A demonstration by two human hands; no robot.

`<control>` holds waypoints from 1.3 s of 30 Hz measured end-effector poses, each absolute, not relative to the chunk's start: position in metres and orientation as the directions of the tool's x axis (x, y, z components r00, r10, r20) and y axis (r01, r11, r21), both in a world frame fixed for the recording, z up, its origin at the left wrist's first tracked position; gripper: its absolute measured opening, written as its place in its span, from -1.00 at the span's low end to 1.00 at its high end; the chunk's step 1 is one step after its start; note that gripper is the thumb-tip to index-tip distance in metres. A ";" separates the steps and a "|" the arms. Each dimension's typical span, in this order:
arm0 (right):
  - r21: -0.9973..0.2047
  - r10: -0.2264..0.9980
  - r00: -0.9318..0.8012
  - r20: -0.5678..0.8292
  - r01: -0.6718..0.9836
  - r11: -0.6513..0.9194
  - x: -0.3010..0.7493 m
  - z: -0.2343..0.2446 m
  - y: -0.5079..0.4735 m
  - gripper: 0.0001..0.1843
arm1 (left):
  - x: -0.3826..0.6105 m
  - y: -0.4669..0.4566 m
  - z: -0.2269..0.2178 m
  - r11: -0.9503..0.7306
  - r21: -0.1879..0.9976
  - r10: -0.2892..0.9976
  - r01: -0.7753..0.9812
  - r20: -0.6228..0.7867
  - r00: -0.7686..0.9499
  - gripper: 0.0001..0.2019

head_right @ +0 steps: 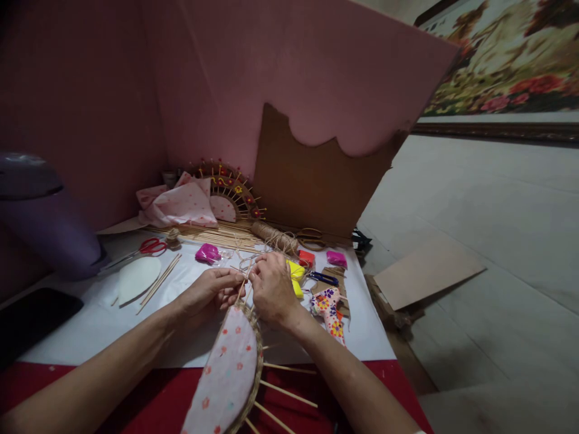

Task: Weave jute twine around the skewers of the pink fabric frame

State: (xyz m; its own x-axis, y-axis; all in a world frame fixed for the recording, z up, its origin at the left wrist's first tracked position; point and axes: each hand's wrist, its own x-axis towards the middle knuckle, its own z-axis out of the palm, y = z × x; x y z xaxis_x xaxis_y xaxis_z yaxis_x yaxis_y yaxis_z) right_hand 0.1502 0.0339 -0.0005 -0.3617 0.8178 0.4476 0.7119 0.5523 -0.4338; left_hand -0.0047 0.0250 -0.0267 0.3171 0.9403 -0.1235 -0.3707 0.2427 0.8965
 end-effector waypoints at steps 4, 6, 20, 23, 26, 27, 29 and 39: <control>-0.448 0.822 -0.355 0.446 0.706 0.548 0.150 0.000 0.034 -0.83 | -0.005 0.025 -0.027 0.233 0.902 0.942 -0.362 -0.118 0.314 -0.81; -0.446 0.818 -0.358 0.449 0.704 0.553 0.150 0.000 0.034 -0.84 | -0.004 0.024 -0.027 0.229 0.901 0.944 -0.368 -0.115 0.309 -0.81; -0.439 0.810 -0.359 0.464 0.701 0.562 0.150 0.002 0.033 -0.85 | -0.003 0.023 -0.025 0.254 0.896 0.950 -0.365 -0.160 0.269 -0.84; -0.448 0.811 -0.356 0.464 0.696 0.561 0.150 0.002 0.032 -0.84 | -0.003 0.023 -0.025 0.256 0.893 0.948 -0.371 -0.156 0.279 -0.85; -0.451 0.807 -0.361 0.467 0.688 0.569 0.150 0.003 0.032 -0.84 | -0.003 0.022 -0.025 0.250 0.893 0.948 -0.373 -0.148 0.282 -0.83; -0.450 0.806 -0.363 0.468 0.686 0.571 0.150 0.003 0.032 -0.84 | -0.003 0.022 -0.024 0.247 0.895 0.949 -0.370 -0.147 0.278 -0.83; -0.448 0.804 -0.365 0.469 0.686 0.573 0.150 0.003 0.033 -0.84 | -0.002 0.022 -0.024 0.238 0.900 0.953 -0.365 -0.144 0.265 -0.82; -0.456 0.805 -0.363 0.469 0.681 0.573 0.151 0.002 0.031 -0.83 | -0.003 0.020 -0.022 0.239 0.897 0.952 -0.372 -0.143 0.269 -0.87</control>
State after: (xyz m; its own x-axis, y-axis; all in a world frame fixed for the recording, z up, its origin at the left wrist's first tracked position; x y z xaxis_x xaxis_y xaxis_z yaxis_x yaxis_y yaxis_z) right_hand 0.1508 0.0314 0.0022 -0.3632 0.8051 0.4689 0.6812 0.5728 -0.4560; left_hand -0.0032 0.0202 -0.0215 0.2693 0.9524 -0.1427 -0.3715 0.2394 0.8970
